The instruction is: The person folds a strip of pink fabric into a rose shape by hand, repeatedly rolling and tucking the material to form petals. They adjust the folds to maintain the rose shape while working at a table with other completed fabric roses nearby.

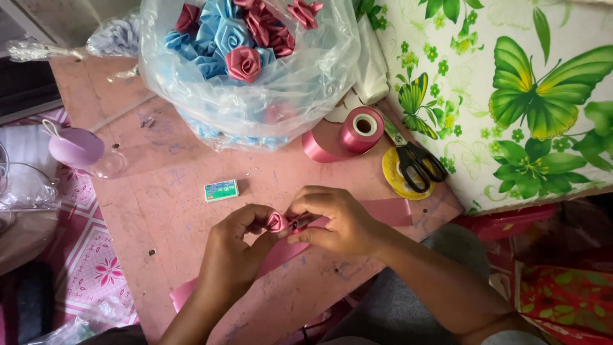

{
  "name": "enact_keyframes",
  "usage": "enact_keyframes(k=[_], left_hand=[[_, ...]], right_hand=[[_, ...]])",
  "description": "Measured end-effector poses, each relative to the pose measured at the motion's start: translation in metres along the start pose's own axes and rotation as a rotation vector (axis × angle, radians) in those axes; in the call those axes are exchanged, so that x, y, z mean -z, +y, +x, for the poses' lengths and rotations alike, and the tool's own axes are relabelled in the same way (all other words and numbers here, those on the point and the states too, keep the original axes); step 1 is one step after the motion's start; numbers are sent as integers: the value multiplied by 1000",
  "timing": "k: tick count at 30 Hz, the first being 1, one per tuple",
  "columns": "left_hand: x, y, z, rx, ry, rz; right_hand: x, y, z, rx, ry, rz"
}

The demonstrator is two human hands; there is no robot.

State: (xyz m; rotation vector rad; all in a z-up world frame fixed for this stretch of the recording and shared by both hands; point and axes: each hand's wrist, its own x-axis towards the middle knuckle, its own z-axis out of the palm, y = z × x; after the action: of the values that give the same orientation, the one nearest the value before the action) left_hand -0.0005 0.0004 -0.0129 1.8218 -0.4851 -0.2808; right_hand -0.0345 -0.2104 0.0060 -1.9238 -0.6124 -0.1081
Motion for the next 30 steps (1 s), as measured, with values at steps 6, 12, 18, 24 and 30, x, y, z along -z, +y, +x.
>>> enact_keyframes(k=[6, 12, 18, 24, 30], left_hand=[[4, 10, 3, 79, -19, -1], [6, 0, 4, 180, 4, -137], [6, 2, 5, 169, 14, -122], [-5, 11, -1, -115, 39, -56], [2, 5, -1, 95, -99, -512]], right_hand=[[6, 7, -2, -199, -154, -164], [23, 63, -8, -312, -99, -494], [24, 47, -4, -253, -143, -197], [-8, 26, -4, -113, 69, 114], [-8, 45, -12, -330, -16, 840]])
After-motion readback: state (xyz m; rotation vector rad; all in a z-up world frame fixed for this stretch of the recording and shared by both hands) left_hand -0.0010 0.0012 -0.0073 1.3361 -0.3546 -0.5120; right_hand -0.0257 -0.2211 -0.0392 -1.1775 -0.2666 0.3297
